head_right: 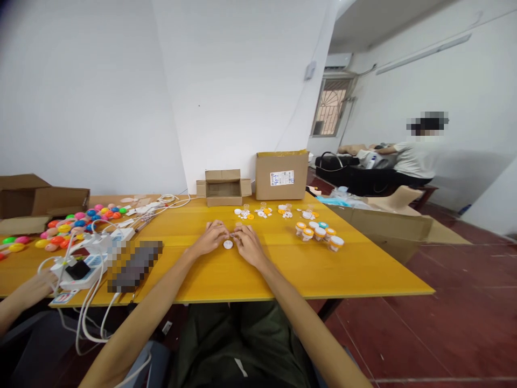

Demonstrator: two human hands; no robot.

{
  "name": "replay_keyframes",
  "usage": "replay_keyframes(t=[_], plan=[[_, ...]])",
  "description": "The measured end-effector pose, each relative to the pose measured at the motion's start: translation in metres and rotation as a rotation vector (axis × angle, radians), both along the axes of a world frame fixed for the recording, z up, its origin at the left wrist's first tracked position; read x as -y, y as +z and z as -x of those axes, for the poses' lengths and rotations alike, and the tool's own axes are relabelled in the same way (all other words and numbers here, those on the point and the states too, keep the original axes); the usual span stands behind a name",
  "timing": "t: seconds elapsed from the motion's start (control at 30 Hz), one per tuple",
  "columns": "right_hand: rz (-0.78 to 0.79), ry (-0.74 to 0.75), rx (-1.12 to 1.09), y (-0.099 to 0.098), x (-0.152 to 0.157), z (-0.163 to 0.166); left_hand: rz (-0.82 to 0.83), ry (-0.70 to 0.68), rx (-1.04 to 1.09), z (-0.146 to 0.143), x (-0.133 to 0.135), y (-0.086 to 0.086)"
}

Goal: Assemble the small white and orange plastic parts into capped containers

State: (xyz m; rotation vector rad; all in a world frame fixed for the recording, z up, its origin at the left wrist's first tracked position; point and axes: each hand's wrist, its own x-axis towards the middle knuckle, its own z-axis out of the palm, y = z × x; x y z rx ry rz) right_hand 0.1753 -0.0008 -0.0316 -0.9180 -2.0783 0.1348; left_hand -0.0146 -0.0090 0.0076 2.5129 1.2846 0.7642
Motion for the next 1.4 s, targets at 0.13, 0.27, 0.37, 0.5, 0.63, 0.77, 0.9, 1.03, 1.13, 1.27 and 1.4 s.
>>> replay_keyframes(t=[0.13, 0.27, 0.37, 0.5, 0.63, 0.77, 0.9, 1.03, 1.13, 1.27, 1.4], plan=[[0.0, 0.019, 0.015, 0.002, 0.001, 0.0, 0.003, -0.015, -0.01, 0.0, -0.001, 0.001], [0.047, 0.012, 0.069, 0.007, 0.006, 0.001, 0.005, -0.019, 0.0, -0.001, -0.001, 0.002], [0.074, 0.002, 0.12, 0.011, 0.011, 0.002, 0.01, -0.02, 0.008, -0.001, 0.0, 0.003], [0.068, 0.017, 0.15, 0.012, 0.015, 0.003, 0.025, -0.019, 0.006, -0.002, 0.002, 0.005], [0.093, 0.018, 0.158, 0.011, 0.015, 0.004, 0.029, -0.023, 0.001, -0.002, 0.003, 0.006], [0.093, 0.016, 0.176, 0.01, 0.014, 0.004, 0.031, -0.027, -0.009, -0.002, 0.003, 0.006], [0.082, 0.022, 0.181, 0.01, 0.013, 0.004, 0.034, -0.04, -0.011, -0.002, 0.003, 0.006], [0.073, 0.034, 0.167, 0.009, 0.012, 0.003, 0.042, -0.039, -0.016, -0.002, 0.002, 0.006], [0.07, 0.036, 0.16, 0.008, 0.011, 0.003, 0.05, -0.044, -0.018, -0.001, 0.002, 0.007], [0.067, 0.043, 0.156, 0.008, 0.01, 0.003, 0.058, -0.048, -0.021, 0.0, 0.002, 0.008], [0.067, 0.039, 0.165, 0.009, 0.011, 0.003, 0.055, -0.043, -0.028, 0.0, 0.002, 0.008]])
